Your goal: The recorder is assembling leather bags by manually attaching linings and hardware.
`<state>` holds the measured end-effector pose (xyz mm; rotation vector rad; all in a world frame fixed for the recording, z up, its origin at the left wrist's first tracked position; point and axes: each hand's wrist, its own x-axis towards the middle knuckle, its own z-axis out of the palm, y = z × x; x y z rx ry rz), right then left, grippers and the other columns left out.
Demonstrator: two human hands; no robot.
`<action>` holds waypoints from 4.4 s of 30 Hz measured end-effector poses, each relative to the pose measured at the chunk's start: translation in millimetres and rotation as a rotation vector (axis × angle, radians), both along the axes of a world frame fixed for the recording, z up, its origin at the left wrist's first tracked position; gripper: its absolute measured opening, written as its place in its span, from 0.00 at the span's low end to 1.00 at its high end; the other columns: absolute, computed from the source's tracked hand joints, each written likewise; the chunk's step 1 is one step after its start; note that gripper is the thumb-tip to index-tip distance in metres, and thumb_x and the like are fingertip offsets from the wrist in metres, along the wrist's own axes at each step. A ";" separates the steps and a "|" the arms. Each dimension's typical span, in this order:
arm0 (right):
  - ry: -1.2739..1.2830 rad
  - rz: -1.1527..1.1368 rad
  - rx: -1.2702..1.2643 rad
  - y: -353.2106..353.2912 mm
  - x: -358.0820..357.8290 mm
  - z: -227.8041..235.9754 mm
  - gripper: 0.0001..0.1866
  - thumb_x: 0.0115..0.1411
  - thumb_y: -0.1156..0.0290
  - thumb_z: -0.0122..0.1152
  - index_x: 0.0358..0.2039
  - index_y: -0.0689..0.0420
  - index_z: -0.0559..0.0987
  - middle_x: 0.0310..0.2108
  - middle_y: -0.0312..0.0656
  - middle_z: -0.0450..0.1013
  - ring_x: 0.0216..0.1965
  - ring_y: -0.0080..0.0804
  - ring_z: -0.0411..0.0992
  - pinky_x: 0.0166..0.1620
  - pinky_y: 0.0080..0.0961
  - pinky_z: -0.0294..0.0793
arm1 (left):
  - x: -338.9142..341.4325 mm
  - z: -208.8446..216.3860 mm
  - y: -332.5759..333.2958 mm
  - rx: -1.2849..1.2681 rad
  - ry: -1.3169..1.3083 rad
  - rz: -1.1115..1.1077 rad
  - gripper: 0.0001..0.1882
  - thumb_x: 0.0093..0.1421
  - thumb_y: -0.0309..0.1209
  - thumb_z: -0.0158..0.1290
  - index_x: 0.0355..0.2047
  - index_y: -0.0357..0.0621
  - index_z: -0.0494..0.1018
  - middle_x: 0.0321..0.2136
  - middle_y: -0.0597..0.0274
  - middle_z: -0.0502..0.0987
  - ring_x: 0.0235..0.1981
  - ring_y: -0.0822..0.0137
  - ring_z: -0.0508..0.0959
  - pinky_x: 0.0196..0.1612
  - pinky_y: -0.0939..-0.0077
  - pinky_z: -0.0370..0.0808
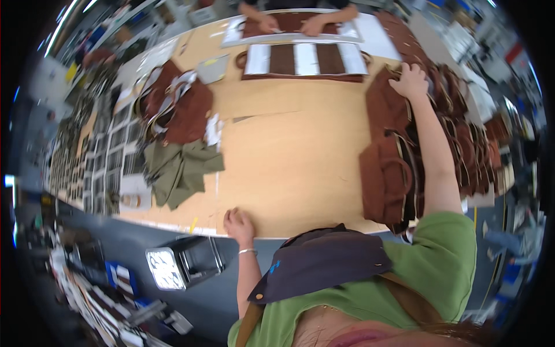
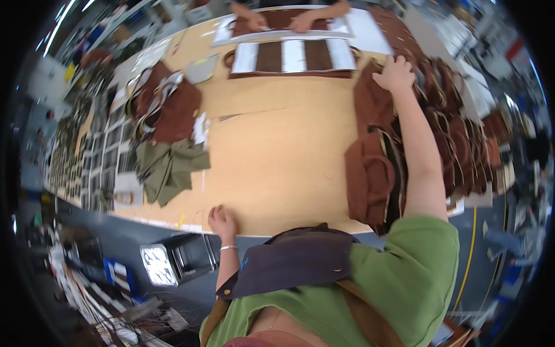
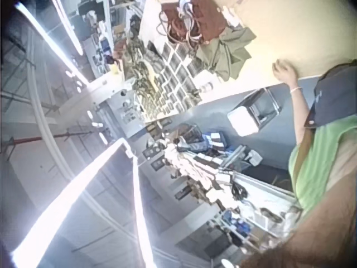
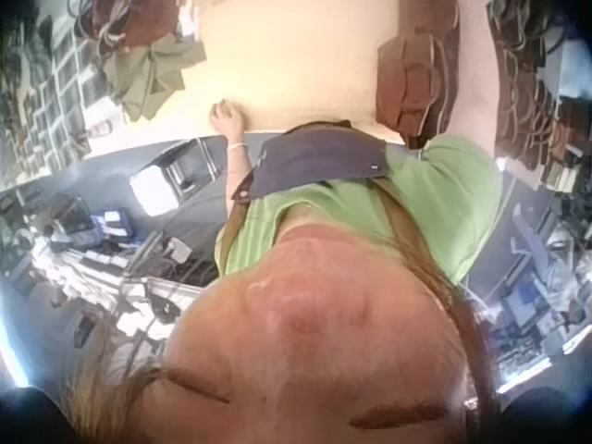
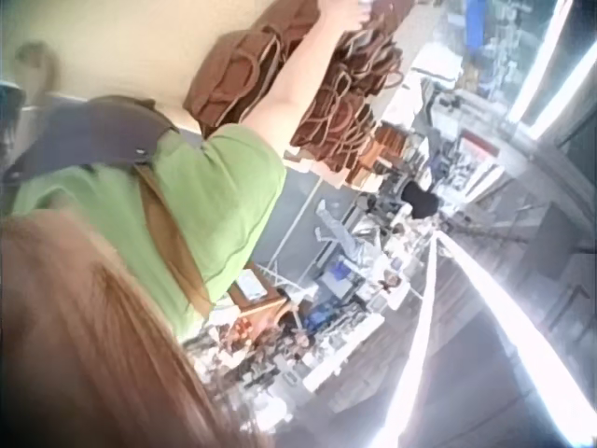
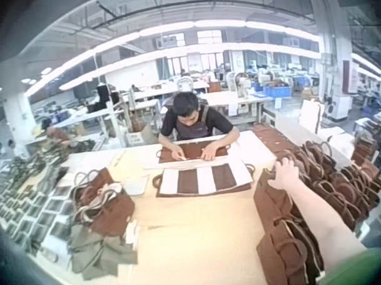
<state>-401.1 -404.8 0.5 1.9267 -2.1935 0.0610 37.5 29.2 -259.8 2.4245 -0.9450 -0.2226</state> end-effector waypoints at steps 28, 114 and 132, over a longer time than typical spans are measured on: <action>-1.560 1.446 0.541 143.0 472.4 87.9 0.12 0.64 0.75 0.58 0.48 0.56 0.77 0.29 0.24 0.66 0.27 0.08 0.59 0.32 0.10 0.63 | -39.4 31.7 -26.1 -0.230 0.072 0.171 0.31 0.55 0.42 0.60 0.58 0.54 0.66 0.59 0.55 0.65 0.63 0.52 0.60 0.62 0.46 0.55; -0.272 1.366 1.302 237.2 280.5 61.1 0.08 0.65 0.70 0.56 0.39 0.60 0.79 0.31 0.33 0.76 0.33 0.20 0.70 0.37 0.23 0.74 | -76.3 246.9 14.2 -0.565 0.292 -0.469 0.07 0.55 0.27 0.63 0.34 0.41 0.78 0.30 0.62 0.77 0.29 0.66 0.75 0.36 0.74 0.74; -0.312 1.290 1.444 236.6 263.4 73.9 0.11 0.62 0.75 0.53 0.43 0.57 0.80 0.34 0.32 0.75 0.33 0.19 0.71 0.29 0.21 0.79 | -77.6 251.1 5.5 -0.521 0.275 -0.552 0.09 0.55 0.31 0.64 0.30 0.39 0.78 0.31 0.59 0.75 0.31 0.58 0.77 0.36 0.68 0.74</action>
